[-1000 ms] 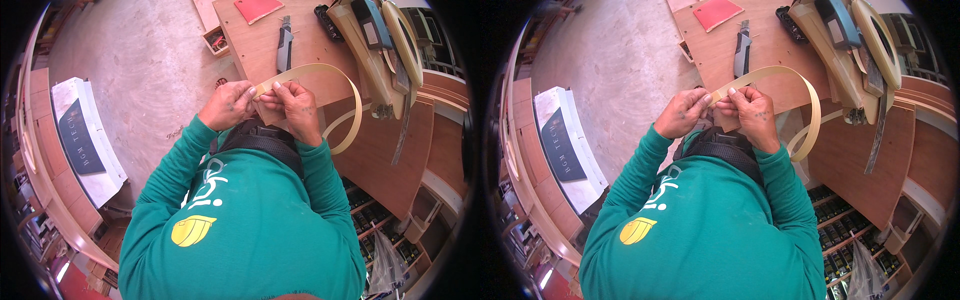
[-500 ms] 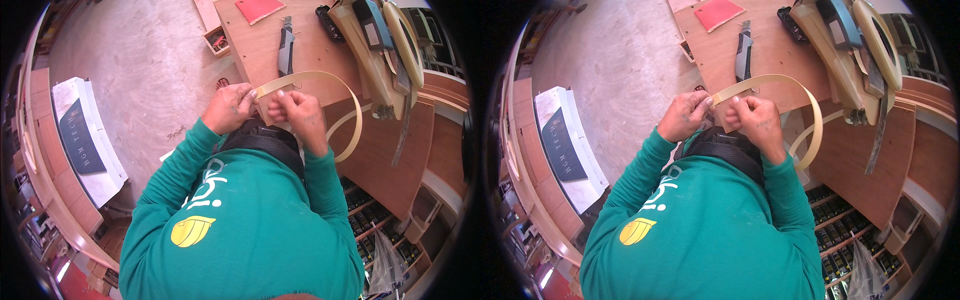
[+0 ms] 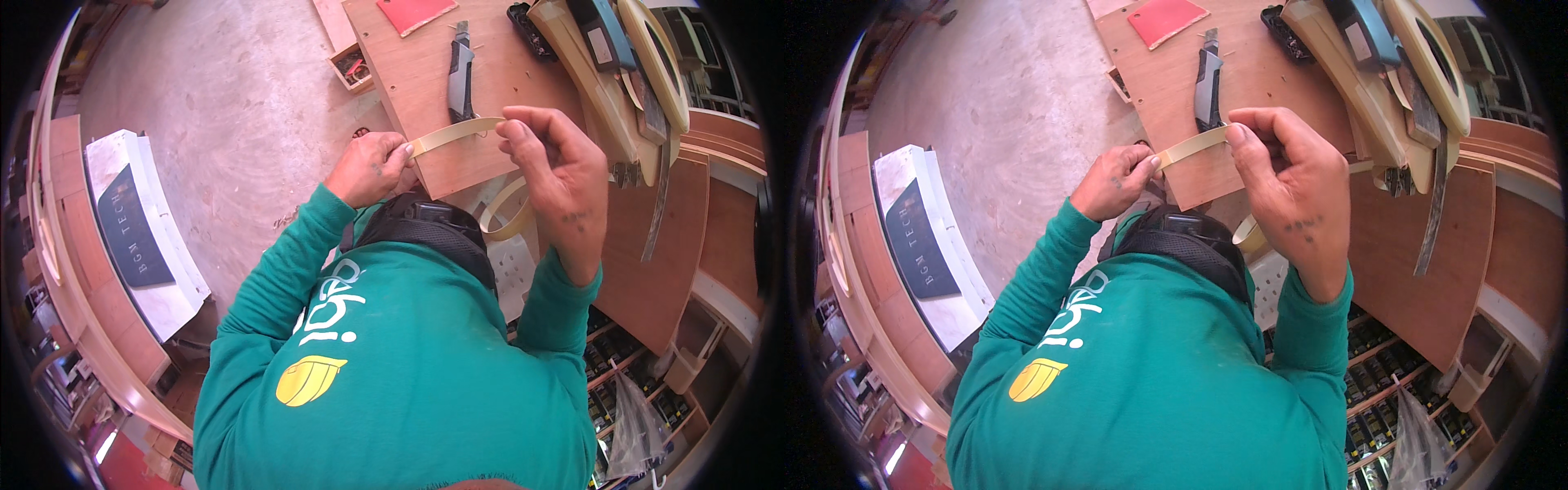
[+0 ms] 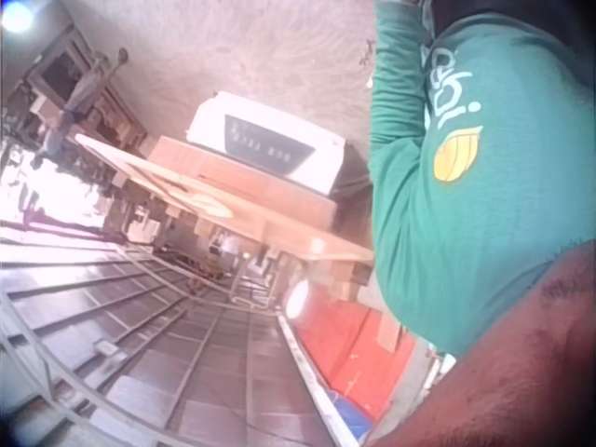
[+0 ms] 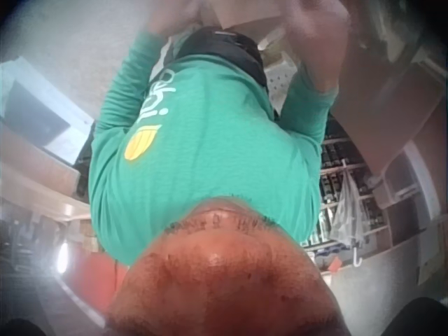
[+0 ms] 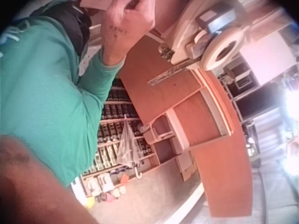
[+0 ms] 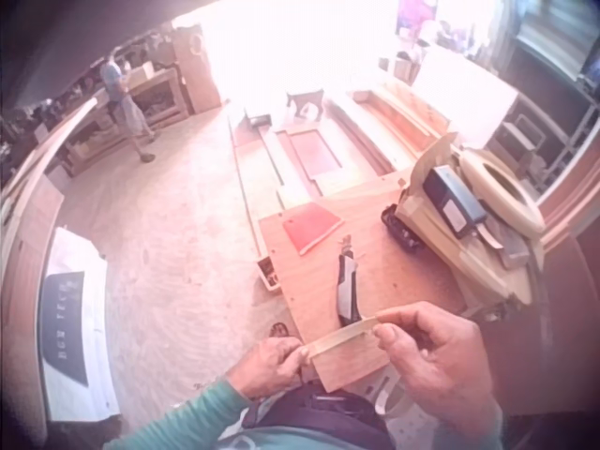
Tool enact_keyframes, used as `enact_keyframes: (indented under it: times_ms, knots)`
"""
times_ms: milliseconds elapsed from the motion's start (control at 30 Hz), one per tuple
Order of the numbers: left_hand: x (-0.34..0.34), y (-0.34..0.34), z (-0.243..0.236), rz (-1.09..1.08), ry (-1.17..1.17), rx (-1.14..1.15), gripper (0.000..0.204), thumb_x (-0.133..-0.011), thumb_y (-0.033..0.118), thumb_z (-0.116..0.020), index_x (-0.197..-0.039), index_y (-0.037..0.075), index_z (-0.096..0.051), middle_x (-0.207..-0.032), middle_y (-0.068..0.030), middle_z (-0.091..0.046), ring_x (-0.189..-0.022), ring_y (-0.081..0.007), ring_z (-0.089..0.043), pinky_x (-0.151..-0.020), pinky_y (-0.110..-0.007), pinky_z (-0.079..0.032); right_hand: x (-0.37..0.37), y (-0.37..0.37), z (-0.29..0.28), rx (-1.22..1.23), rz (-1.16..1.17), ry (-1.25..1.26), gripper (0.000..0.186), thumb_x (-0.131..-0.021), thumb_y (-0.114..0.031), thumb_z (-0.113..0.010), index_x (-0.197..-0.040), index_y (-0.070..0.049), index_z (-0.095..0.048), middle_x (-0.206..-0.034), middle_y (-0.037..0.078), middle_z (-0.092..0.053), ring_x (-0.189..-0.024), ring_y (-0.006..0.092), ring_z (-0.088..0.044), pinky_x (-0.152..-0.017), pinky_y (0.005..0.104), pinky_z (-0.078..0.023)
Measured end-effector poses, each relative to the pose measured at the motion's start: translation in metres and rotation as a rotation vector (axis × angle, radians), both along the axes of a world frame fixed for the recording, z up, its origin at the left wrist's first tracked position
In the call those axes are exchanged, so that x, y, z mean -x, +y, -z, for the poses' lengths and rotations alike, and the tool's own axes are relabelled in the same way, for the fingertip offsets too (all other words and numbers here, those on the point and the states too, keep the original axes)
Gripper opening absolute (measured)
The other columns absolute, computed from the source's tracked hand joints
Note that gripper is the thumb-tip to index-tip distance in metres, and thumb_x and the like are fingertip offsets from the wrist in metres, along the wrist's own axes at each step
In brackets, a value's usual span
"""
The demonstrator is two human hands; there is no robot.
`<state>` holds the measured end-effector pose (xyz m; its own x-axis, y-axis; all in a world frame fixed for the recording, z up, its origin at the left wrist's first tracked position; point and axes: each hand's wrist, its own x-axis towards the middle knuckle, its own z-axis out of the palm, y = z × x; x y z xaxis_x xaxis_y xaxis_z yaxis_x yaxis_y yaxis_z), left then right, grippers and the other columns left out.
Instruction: The person applies a thin strip of wood veneer to the edge of a large curved wooden panel. They measure, cut, and fit the veneer strip along the panel's edge, then press it into place.
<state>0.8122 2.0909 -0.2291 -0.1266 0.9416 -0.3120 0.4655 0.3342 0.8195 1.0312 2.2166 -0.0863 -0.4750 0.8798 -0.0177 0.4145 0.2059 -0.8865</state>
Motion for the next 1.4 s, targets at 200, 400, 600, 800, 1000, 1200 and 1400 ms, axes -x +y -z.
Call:
enact_keyframes:
  times_ms: [200, 400, 600, 800, 1000, 1200, 1400]
  knots:
    - [-0.004, 0.002, -0.002, -0.063, -0.018, 0.086, 0.039, -0.113, 0.030, -0.061, -0.108, -0.005, -0.078, -0.091, -0.0156, -0.078, -0.088, -0.0222, -0.074, -0.085, -0.039, -0.059, 0.035, 0.062, 0.039, -0.355, -0.159, -0.444, 0.040, -0.104, -0.038, -0.079, -0.111, 0.002, -0.077, -0.098, 0.021, -0.082, -0.092, 0.0401, -0.081, -0.079, 0.0462, -0.063]
    - [-0.007, 0.001, -0.001, -0.093, -0.015, 0.004, 0.038, -0.109, 0.028, -0.062, -0.096, -0.004, -0.077, -0.092, -0.0243, -0.076, -0.088, -0.0416, -0.075, -0.084, -0.051, -0.059, 0.079, 0.089, 0.072, -0.372, -0.252, -0.791, 0.072, -0.097, -0.055, -0.083, -0.126, 0.010, -0.068, -0.115, 0.028, -0.080, -0.115, 0.0444, -0.078, -0.096, 0.0534, -0.062]
    - [-0.010, -0.001, 0.003, -0.098, 0.038, -0.060, 0.035, -0.109, 0.026, -0.061, -0.096, -0.001, -0.078, -0.095, -0.0237, -0.077, -0.092, -0.0436, -0.075, -0.087, -0.052, -0.059, 0.087, 0.100, 0.092, -0.253, -0.341, -0.699, 0.069, -0.098, -0.043, -0.078, -0.127, 0.017, -0.061, -0.117, 0.035, -0.078, -0.118, 0.0489, -0.076, -0.100, 0.0515, -0.062]
    - [-0.015, 0.000, -0.004, -0.094, 0.110, -0.052, 0.031, -0.110, 0.023, -0.062, -0.099, -0.003, -0.077, -0.092, -0.0249, -0.075, -0.086, -0.0418, -0.074, -0.083, -0.049, -0.058, 0.087, 0.084, 0.085, -0.409, -0.033, -0.020, 0.040, -0.097, -0.016, -0.068, -0.125, 0.011, -0.059, -0.104, 0.033, -0.075, -0.102, 0.0480, -0.076, -0.088, 0.0530, -0.060]
    - [-0.019, -0.001, 0.000, -0.093, 0.210, -0.095, 0.031, -0.108, 0.023, -0.063, -0.095, -0.002, -0.074, -0.094, -0.0271, -0.075, -0.092, -0.0483, -0.073, -0.086, -0.056, -0.058, 0.076, 0.016, 0.001, -0.024, -0.036, 0.286, 0.035, -0.100, -0.015, -0.065, -0.131, -0.001, -0.066, -0.101, 0.018, -0.073, -0.092, 0.0353, -0.071, -0.083, 0.0516, -0.056]
    - [-0.016, 0.001, 0.003, -0.102, 0.130, -0.111, 0.031, -0.106, 0.024, -0.063, -0.093, -0.001, -0.075, -0.094, -0.0286, -0.075, -0.093, -0.0512, -0.072, -0.088, -0.060, -0.057, 0.033, -0.026, 0.012, 0.105, -0.312, 0.160, 0.037, -0.106, -0.008, -0.055, -0.141, 0.001, -0.061, -0.083, 0.004, -0.065, -0.067, 0.0120, -0.061, -0.059, 0.0314, -0.050]
    - [-0.012, 0.005, -0.015, -0.098, 0.055, 0.132, 0.038, -0.110, 0.029, -0.062, -0.114, -0.004, -0.079, -0.096, -0.0202, -0.080, -0.089, -0.0276, -0.077, -0.085, -0.041, -0.060, -0.008, -0.040, 0.050, 0.154, -0.273, -0.055, 0.037, -0.109, -0.008, -0.060, -0.143, 0.005, -0.055, -0.112, 0.030, -0.068, -0.101, 0.0494, -0.068, -0.088, 0.0523, -0.055]
